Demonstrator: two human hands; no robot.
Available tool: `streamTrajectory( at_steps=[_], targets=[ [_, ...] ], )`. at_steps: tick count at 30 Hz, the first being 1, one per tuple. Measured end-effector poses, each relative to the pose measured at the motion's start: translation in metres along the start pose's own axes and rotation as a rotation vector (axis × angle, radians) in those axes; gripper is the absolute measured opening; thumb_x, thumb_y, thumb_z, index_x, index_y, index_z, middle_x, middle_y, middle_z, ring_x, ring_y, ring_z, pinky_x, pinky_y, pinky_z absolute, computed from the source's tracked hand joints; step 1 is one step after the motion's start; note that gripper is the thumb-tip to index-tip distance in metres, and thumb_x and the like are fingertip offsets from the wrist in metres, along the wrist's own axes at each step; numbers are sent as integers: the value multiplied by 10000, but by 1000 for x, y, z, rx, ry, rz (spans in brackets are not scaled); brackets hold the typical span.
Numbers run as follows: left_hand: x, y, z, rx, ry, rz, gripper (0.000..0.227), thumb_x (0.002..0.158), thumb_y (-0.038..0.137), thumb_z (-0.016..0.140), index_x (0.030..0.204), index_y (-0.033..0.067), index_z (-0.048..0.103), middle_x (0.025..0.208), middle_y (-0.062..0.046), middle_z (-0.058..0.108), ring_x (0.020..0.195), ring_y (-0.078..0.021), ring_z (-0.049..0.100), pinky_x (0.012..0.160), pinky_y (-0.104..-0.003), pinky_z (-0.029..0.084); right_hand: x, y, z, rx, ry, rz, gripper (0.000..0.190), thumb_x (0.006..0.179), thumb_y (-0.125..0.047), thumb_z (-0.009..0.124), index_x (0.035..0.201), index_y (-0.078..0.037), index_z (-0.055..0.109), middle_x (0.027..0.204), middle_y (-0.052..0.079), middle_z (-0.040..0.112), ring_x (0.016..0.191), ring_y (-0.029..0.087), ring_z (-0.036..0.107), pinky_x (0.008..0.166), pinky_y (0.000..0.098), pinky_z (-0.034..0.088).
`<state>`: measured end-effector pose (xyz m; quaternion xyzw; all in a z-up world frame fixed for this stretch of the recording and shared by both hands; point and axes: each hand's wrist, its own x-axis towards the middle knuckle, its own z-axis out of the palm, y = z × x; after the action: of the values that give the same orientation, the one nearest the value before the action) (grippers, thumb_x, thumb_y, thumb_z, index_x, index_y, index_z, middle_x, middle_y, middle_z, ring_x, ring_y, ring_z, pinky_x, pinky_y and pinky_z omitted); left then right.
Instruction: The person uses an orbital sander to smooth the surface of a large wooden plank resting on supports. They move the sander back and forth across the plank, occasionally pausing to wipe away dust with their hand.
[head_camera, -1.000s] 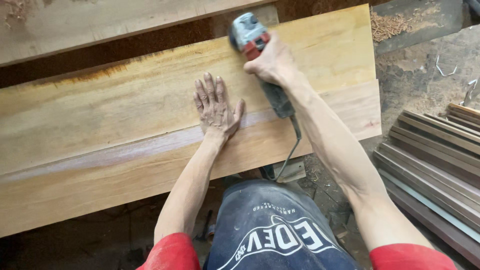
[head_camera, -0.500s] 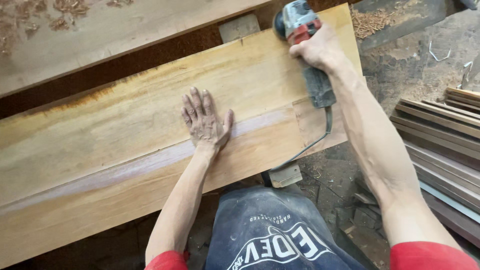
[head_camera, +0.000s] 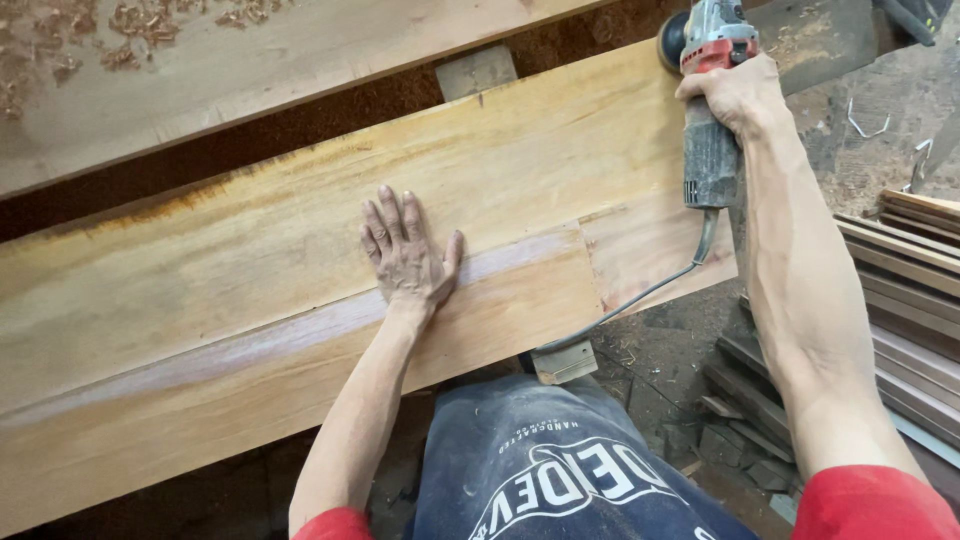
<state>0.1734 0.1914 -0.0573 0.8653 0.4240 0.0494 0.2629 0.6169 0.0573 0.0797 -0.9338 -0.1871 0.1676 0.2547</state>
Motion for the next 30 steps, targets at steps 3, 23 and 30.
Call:
streamTrajectory(
  at_steps=[3, 23, 30],
  targets=[
    [0, 0, 1, -6, 0, -9, 942, 944, 621, 549, 1624, 52, 232, 1705, -226, 43, 1560, -470, -13, 1247, -619, 30, -28, -21, 11, 11, -51, 23, 594, 688, -187, 898, 1202, 4, 667, 1080, 72, 726, 913, 167, 700, 799, 335, 597],
    [0, -5, 2, -42, 20, 20, 957, 953, 602, 565, 1629, 19, 219, 1711, -220, 34, 1569, -460, -21, 1262, -593, 17, -180, -133, 154, -238, -268, -77, 864, 600, -375, 849, 1328, -25, 543, 1185, 210, 685, 1128, 358, 662, 983, 409, 522],
    [1, -2, 8, 0, 32, 25, 954, 961, 570, 605, 1632, 3, 232, 1714, -235, 49, 1573, -465, -18, 1260, -602, 13, -106, -35, 47, -168, -87, 35, 667, 644, -313, 870, 1197, -5, 661, 1065, 127, 723, 957, 235, 706, 864, 355, 570]
  ],
)
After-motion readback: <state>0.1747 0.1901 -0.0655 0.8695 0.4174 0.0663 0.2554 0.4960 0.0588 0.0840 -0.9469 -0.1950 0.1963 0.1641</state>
